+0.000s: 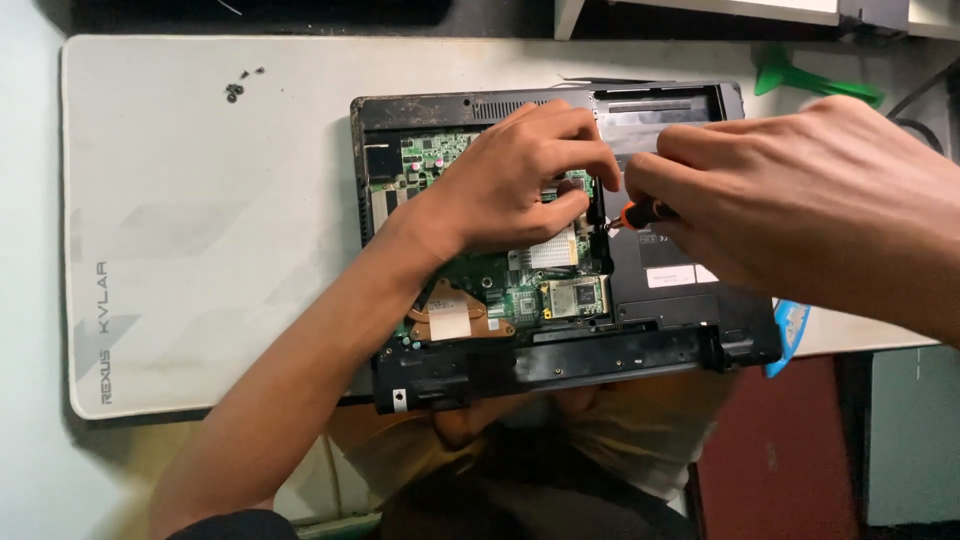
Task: Securing a hard drive inside a laptop by tightening screws and connecting internal cables.
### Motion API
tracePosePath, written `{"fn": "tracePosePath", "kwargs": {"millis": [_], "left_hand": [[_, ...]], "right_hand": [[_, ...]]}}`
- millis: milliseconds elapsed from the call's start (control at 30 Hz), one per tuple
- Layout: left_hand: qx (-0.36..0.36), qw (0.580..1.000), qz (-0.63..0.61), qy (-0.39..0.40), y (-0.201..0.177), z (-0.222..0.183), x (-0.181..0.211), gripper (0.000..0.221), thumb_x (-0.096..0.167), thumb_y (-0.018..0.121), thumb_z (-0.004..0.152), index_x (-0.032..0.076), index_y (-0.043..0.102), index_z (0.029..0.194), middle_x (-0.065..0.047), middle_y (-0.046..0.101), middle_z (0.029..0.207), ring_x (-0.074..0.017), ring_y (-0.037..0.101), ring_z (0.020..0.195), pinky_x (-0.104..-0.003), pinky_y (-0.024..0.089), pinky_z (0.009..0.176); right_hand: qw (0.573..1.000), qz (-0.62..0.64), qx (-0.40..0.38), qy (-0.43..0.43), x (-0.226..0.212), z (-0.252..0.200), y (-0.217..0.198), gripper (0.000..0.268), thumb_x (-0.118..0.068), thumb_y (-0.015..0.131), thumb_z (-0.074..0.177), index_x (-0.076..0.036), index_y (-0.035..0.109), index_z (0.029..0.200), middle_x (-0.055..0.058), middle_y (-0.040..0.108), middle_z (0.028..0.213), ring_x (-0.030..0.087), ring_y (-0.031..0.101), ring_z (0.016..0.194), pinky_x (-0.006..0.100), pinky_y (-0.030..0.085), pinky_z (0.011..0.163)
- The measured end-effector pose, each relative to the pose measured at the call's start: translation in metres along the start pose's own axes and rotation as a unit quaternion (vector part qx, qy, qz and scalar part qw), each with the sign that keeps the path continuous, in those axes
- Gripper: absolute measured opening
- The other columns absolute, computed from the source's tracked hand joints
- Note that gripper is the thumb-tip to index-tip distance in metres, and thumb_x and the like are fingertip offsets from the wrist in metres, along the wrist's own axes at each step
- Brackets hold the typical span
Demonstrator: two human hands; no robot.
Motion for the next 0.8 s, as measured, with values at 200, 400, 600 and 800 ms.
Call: {"fn": "tracePosePath", "kwargs": {"millis": [200, 400, 600, 800], "left_hand": [[-0.013, 1.0, 0.006, -0.009, 0.007, 0.0, -0.003, 0.023, 0.006, 0.069, 0.092, 0.015, 0.084, 0.107, -0.002, 0.071, 0.107, -0.0216, 0.066, 0.097, -0.043, 0.058, 0.107], [-0.012, 1.0, 0.011, -0.011, 0.005, 0.0, -0.003, 0.022, 0.006, 0.069, 0.095, 0.015, 0.085, 0.107, -0.001, 0.07, 0.105, -0.0214, 0.065, 0.098, -0.042, 0.059, 0.107], [-0.012, 0.999, 0.02, -0.024, 0.006, -0.001, -0.005, 0.023, 0.007, 0.068, 0.095, 0.016, 0.084, 0.108, 0.001, 0.072, 0.108, -0.0184, 0.066, 0.093, -0.04, 0.058, 0.103], [-0.019, 0.999, 0.014, -0.027, 0.008, -0.001, -0.006, 0.024, 0.006, 0.069, 0.095, 0.017, 0.085, 0.109, 0.002, 0.072, 0.108, -0.0168, 0.065, 0.093, -0.041, 0.057, 0.107]], "right_hand": [[0.996, -0.009, -0.068, 0.053, 0.006, 0.011, 0.012, 0.06, -0.083, 0.05, 0.117, -0.034, 0.077, 0.097, -0.002, 0.088, 0.079, 0.02, 0.084, 0.052, 0.031, 0.064, 0.054], [1.0, -0.004, 0.015, -0.023, -0.002, 0.0, 0.004, 0.027, -0.046, 0.066, 0.109, -0.026, 0.064, 0.127, -0.007, 0.074, 0.106, 0.011, 0.085, 0.072, 0.027, 0.063, 0.041], [0.985, -0.076, 0.094, -0.126, -0.018, -0.011, 0.01, 0.05, -0.011, 0.081, 0.097, -0.027, 0.07, 0.143, -0.001, 0.074, 0.115, 0.013, 0.073, 0.085, 0.023, 0.066, 0.054], [0.999, 0.0, -0.025, -0.033, -0.006, 0.006, 0.029, 0.044, -0.056, 0.054, 0.127, -0.033, 0.071, 0.093, -0.013, 0.085, 0.09, 0.011, 0.086, 0.061, 0.025, 0.063, 0.045]]}}
Point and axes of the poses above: each hand's wrist, its own z-axis towards the middle knuckle, its own y-axis out of the palm, x = y × z, the point moved 7 cm from there along z, towards the middle knuckle
